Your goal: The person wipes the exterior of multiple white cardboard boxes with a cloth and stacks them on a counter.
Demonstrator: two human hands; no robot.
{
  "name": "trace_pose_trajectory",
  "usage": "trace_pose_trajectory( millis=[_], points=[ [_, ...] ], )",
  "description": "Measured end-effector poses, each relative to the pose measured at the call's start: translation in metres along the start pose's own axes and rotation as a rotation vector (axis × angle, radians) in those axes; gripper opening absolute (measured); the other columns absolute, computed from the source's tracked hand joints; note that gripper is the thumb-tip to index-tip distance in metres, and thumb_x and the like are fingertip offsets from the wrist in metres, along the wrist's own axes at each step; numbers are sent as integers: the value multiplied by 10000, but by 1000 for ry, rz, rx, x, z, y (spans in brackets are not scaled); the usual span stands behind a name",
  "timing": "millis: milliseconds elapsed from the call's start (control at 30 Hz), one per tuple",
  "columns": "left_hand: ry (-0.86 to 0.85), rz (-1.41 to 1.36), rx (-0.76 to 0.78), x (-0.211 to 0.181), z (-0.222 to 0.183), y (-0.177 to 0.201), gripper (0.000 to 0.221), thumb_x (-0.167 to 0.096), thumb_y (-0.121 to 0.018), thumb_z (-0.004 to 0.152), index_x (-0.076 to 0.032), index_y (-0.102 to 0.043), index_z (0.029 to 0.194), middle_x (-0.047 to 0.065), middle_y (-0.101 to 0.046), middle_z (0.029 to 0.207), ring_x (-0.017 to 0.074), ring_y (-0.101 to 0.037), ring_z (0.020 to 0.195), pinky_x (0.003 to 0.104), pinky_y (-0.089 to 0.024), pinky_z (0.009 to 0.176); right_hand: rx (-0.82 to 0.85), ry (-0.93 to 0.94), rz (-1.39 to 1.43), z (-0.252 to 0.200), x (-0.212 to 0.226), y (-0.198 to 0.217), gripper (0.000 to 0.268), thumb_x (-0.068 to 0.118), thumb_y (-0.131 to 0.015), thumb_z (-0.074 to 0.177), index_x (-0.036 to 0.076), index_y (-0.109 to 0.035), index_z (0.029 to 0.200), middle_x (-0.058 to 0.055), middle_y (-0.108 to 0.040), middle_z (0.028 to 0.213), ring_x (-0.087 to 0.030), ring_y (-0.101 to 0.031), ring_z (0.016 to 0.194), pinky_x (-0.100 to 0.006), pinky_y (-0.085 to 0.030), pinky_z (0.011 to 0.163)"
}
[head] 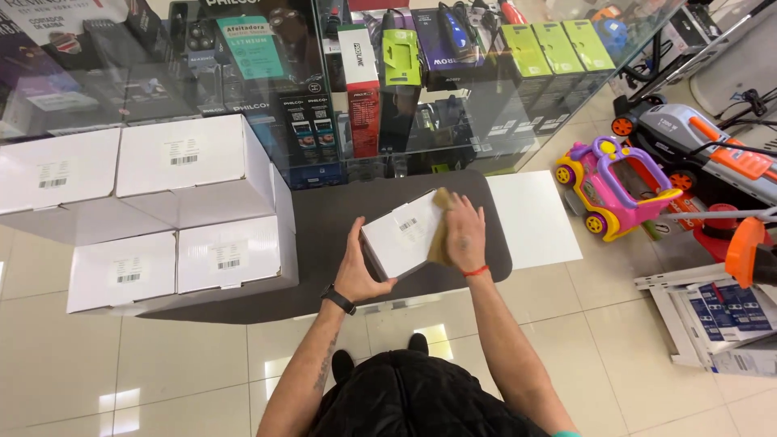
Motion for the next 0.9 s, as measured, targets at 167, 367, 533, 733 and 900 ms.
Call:
trace_pose_trajectory(
  millis=[167,367,533,733,900],
  points=[
    [75,3,33,9,-5,-4,1617,-366,-1003,415,-34,51,1596,247,-125,1659,434,-182,1526,523,-252,1261,298,242,-597,5,75,5,515,380,-436,1069,103,-495,1498,-119,-456,1579,-319,-381,1463,-652,-218,1185],
    [124,-3,22,10,-7,-7,1495,-290,-926,548,-40,128,1578,205,-160,1651,429,-237,1505,544,-296,1247,390,469,-557,-30,124,-29,619,432,-453,1013,60,-457,1507,-208,-406,1579,-382,-350,1472,-661,-228,1157],
    [134,-4,-4,49,-14,-18,1440,-340,-887,621,-5,147,1565,308,-234,1592,514,-292,1453,637,-326,1210,447,649,-463,-45,133,-46,673,481,-453,996,73,-418,1531,-178,-379,1597,-355,-333,1481,-629,-251,1164],
    [112,43,-7,20,-11,-12,1521,-418,-942,522,-10,75,1577,222,-230,1623,453,-295,1476,583,-364,1188,493,516,-538,1,107,-17,651,496,-449,1006,115,-447,1534,-142,-416,1590,-343,-340,1485,-602,-276,1155],
    [143,31,3,14,-8,-11,1459,-382,-949,519,-10,-25,1585,198,-213,1641,411,-263,1504,517,-344,1218,568,344,-589,38,62,-18,678,570,-382,1013,177,-392,1565,-84,-340,1637,-318,-282,1517,-605,-266,1181]
  ],
)
Point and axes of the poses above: each hand's wrist, its own z-axis towards the middle knuckle, its own y-axis out of the back of the hand, x = y × z, the point moved 1 cm from there along z, towards the middle knuckle
